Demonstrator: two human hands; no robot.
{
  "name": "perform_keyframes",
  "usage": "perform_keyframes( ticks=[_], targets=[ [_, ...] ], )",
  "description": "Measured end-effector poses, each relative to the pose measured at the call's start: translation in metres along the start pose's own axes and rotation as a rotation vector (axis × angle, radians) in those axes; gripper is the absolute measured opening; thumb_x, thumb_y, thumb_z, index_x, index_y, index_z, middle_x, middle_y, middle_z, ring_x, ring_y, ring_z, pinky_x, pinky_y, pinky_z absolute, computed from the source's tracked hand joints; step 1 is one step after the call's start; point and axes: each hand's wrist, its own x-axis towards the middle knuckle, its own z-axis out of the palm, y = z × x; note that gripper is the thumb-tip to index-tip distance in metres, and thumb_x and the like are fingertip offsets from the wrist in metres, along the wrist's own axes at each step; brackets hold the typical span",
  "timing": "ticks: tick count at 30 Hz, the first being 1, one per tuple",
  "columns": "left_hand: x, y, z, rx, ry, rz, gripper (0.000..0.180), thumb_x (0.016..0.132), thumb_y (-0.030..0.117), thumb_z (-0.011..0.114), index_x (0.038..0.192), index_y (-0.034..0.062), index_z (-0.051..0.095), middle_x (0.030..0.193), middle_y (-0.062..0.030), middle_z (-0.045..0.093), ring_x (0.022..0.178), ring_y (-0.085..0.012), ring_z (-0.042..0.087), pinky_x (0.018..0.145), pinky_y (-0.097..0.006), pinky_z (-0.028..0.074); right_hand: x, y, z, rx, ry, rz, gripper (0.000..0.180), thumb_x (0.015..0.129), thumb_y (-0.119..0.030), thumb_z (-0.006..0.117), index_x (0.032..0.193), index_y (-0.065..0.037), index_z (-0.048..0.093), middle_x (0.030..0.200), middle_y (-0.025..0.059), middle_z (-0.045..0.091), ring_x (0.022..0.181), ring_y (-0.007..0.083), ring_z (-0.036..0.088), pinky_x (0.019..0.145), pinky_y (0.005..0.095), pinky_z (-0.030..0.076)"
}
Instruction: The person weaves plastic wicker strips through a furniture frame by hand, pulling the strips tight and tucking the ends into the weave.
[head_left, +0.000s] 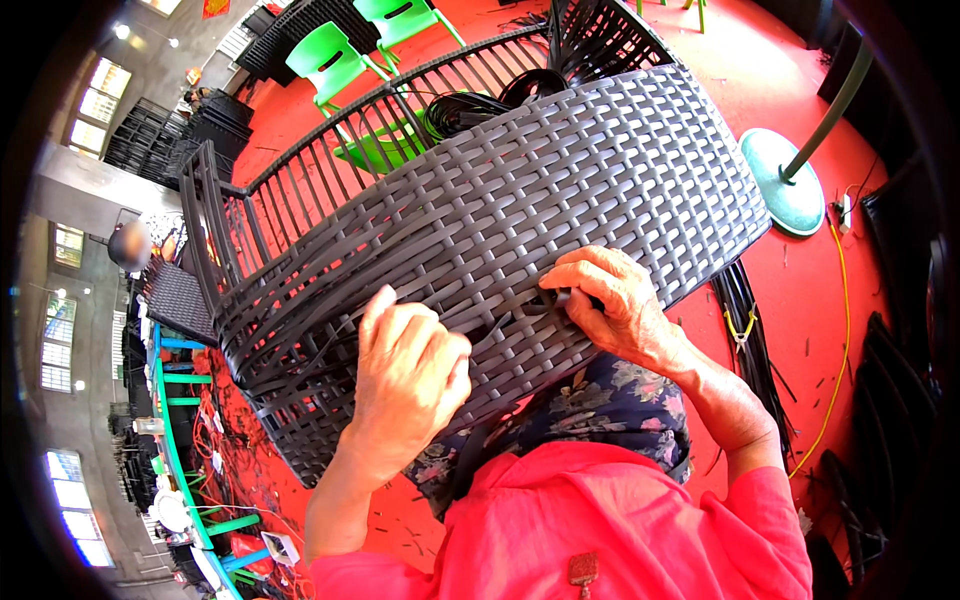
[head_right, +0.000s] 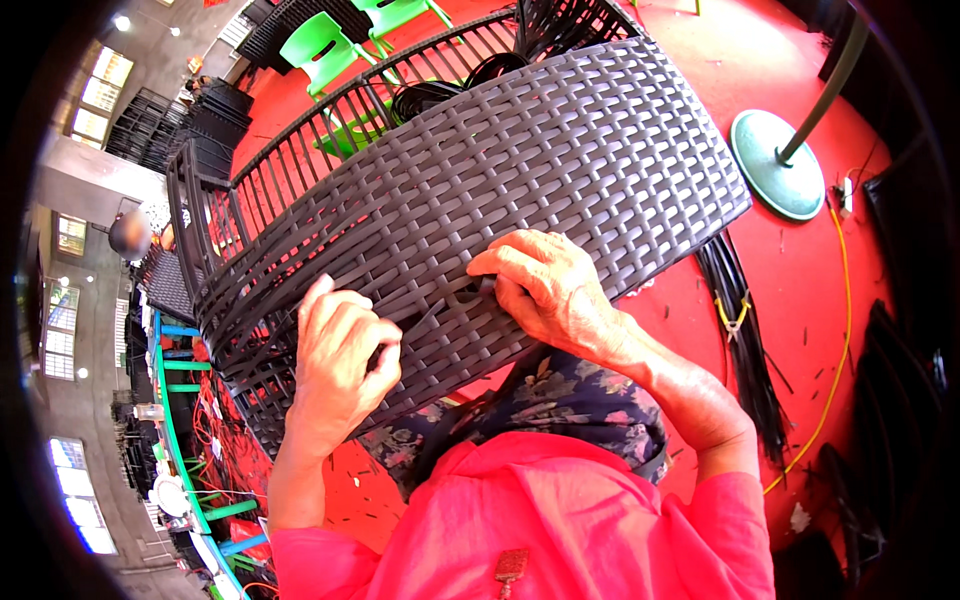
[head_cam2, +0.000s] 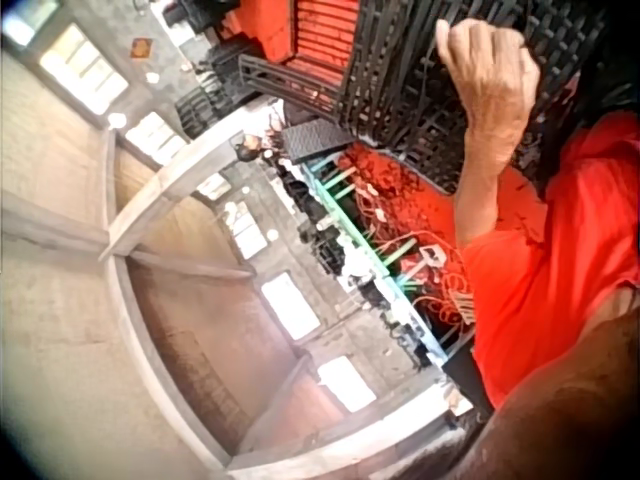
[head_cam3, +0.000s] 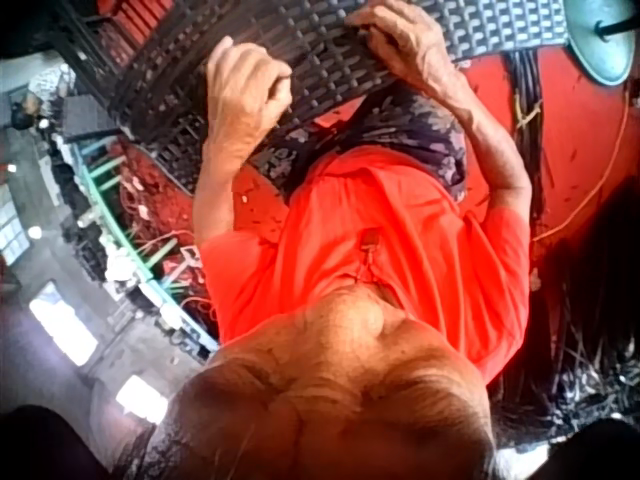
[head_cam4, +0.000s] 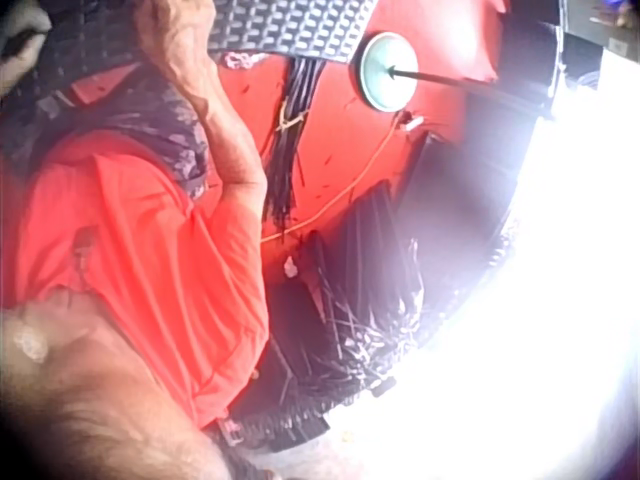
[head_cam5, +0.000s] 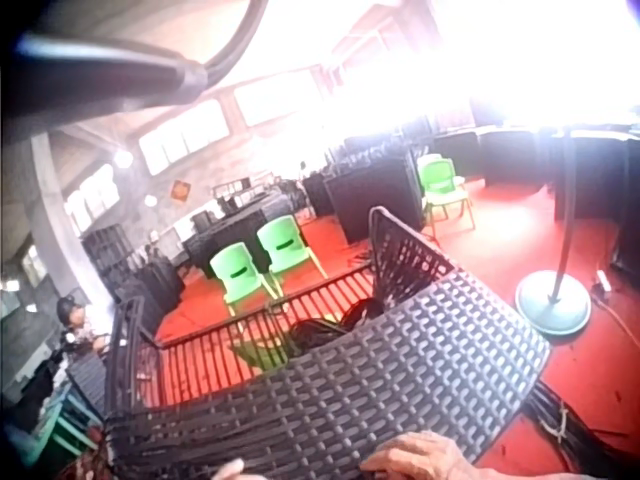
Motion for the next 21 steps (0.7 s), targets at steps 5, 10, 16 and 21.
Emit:
perform_keyframes(
  ticks=[5,10,16,21],
  targets=[
    [-0.008,-0.004,0.004,-0.352,-0.101,0.018,0.023,0.063,-0.004,0.066,0.079,0.0083,0.055,0.09,-0.0034,0.062,0.098,-0.0272,0.058,0.092,-0.041,0.041,0.0,0.004,0.002,-0.006,-0.014,-0.046,0.025,0.074,0.001,0.063,0.096,-0.01,0.063,0.091,0.0058,0.062,0.081,0.0259,0.063,0.069,0.0362,0.049],
    [0.007,0.014,0.008,-0.17,0.0,-0.127,0.02,0.07,0.013,0.078,0.081,0.0087,0.062,0.075,-0.0001,0.058,0.079,-0.0215,0.057,0.1,-0.046,0.036,0.0,0.005,0.002,0.02,-0.008,-0.071,0.025,0.073,0.002,0.063,0.096,-0.009,0.063,0.091,0.0057,0.062,0.081,0.026,0.063,0.069,0.0365,0.049],
    [0.001,-0.009,0.002,-0.232,0.029,-0.162,0.013,0.076,0.016,0.075,0.073,0.0094,0.064,0.071,-0.0009,0.059,0.08,-0.0206,0.057,0.103,-0.049,0.035,0.003,0.005,-0.005,0.045,-0.1,-0.074,0.023,0.073,-0.001,0.064,0.095,-0.008,0.062,0.097,0.0071,0.062,0.089,0.0266,0.062,0.074,0.0374,0.05],
    [-0.004,-0.017,0.0,-0.421,0.017,-0.266,0.014,0.077,0.015,0.076,0.075,0.0068,0.066,0.071,-0.0011,0.061,0.08,-0.0195,0.059,0.103,-0.049,0.035,0.012,0.009,-0.026,0.176,-0.333,-0.107,0.025,0.078,-0.007,0.066,0.102,-0.004,0.062,0.102,0.0089,0.061,0.095,0.032,0.06,0.083,0.0428,0.049]
  ],
)
